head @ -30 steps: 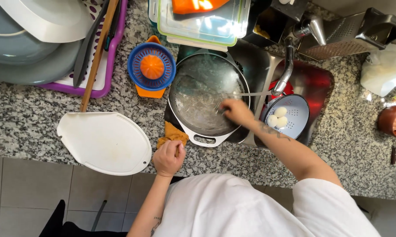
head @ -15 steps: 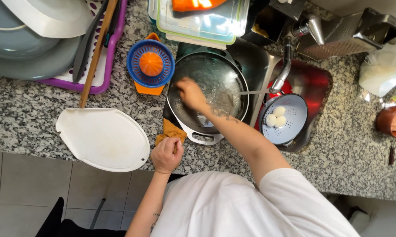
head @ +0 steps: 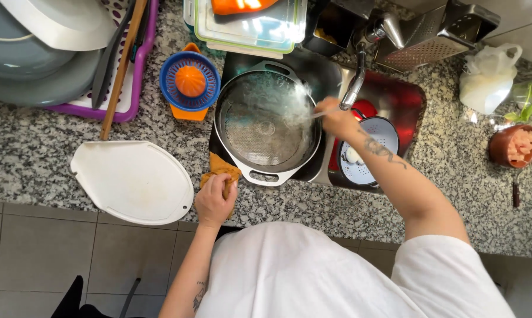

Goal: The person removes a pan from the stove and carries it to the sink. They scrub the pan with a steel wool pad under running water, rinse it, and place it back on the stove. The person then cleans the sink drain and washes their hands.

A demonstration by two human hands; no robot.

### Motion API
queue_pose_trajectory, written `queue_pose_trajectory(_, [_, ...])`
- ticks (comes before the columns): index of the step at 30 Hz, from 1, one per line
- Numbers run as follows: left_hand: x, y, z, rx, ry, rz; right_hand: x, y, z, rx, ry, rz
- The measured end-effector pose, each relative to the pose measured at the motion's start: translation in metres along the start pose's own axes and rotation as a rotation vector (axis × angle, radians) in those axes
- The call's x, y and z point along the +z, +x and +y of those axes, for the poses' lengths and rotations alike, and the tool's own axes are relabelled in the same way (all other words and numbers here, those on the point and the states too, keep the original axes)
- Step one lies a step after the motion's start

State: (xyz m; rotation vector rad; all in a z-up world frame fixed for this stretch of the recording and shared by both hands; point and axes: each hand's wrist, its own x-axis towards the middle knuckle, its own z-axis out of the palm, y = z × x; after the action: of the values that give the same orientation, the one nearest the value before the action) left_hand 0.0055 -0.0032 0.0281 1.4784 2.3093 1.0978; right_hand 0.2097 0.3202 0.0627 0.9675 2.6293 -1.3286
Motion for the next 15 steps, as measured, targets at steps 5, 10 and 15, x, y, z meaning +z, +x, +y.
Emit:
queue_pose_trajectory(5, [-0.033, -0.005, 0.039, -0.094, 0.132, -0.195, -0.019, 0.018, 0.008, -0.069, -0.438, 0.453])
queue_pose_trajectory(10, [-0.042, -0.016, 0.052, -0.230, 0.169, -0.243, 0.013, -0.003, 0.016, 0.125, -0.045, 0.483])
queue_pose_trajectory(15, [-0.073, -0.020, 0.082, -0.294, 0.068, -0.250, 0.033, -0.055, -0.007, 0.245, 0.050, 0.413])
